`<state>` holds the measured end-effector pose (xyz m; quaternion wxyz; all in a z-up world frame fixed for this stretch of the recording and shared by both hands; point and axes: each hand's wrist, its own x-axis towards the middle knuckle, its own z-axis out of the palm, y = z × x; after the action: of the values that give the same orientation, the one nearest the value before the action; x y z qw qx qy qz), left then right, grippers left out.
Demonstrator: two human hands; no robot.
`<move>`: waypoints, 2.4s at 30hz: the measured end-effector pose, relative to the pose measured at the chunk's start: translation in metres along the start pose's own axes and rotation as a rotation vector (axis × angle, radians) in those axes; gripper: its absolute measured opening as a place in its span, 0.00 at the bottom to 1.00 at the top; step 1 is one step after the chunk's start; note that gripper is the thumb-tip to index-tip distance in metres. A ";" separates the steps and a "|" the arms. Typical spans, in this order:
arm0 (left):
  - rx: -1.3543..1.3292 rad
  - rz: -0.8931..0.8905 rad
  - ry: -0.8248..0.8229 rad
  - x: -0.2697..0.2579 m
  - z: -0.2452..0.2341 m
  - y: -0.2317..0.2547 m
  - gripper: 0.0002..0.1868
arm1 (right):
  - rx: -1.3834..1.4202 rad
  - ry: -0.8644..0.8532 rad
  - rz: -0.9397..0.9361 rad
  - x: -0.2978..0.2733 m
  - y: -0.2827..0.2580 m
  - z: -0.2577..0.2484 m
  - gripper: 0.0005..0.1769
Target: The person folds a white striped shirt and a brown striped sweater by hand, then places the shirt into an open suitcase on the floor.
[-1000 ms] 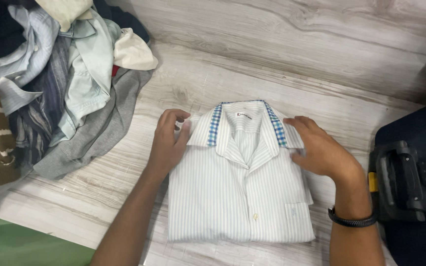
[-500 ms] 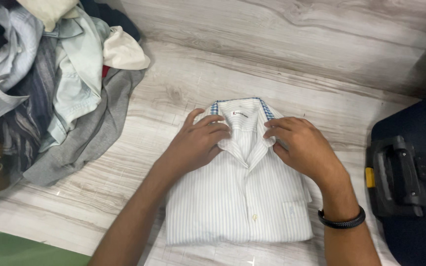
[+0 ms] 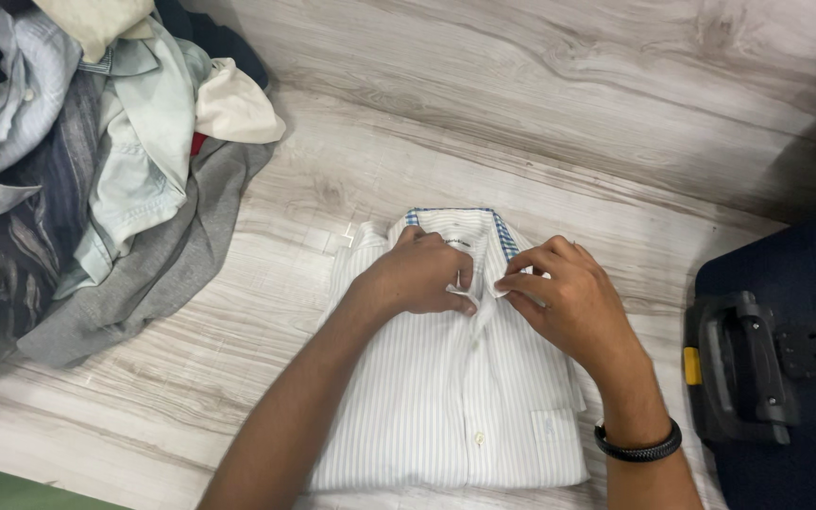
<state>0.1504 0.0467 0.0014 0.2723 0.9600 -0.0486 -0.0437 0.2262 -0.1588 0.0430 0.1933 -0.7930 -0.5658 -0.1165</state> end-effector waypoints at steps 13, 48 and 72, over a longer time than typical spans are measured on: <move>-0.052 0.016 0.201 0.008 0.021 -0.012 0.16 | 0.089 -0.073 0.040 0.000 -0.018 0.020 0.05; 0.338 0.040 0.360 0.021 0.041 0.005 0.06 | 0.039 -0.653 0.194 -0.009 -0.047 0.005 0.25; 0.322 0.018 0.154 0.008 0.016 0.000 0.13 | 0.349 -0.807 0.312 -0.001 -0.019 -0.022 0.28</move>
<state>0.1570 0.0371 -0.0127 0.1185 0.9912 -0.0426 0.0408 0.2090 -0.1638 0.0662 0.1034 -0.8063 -0.4809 0.3287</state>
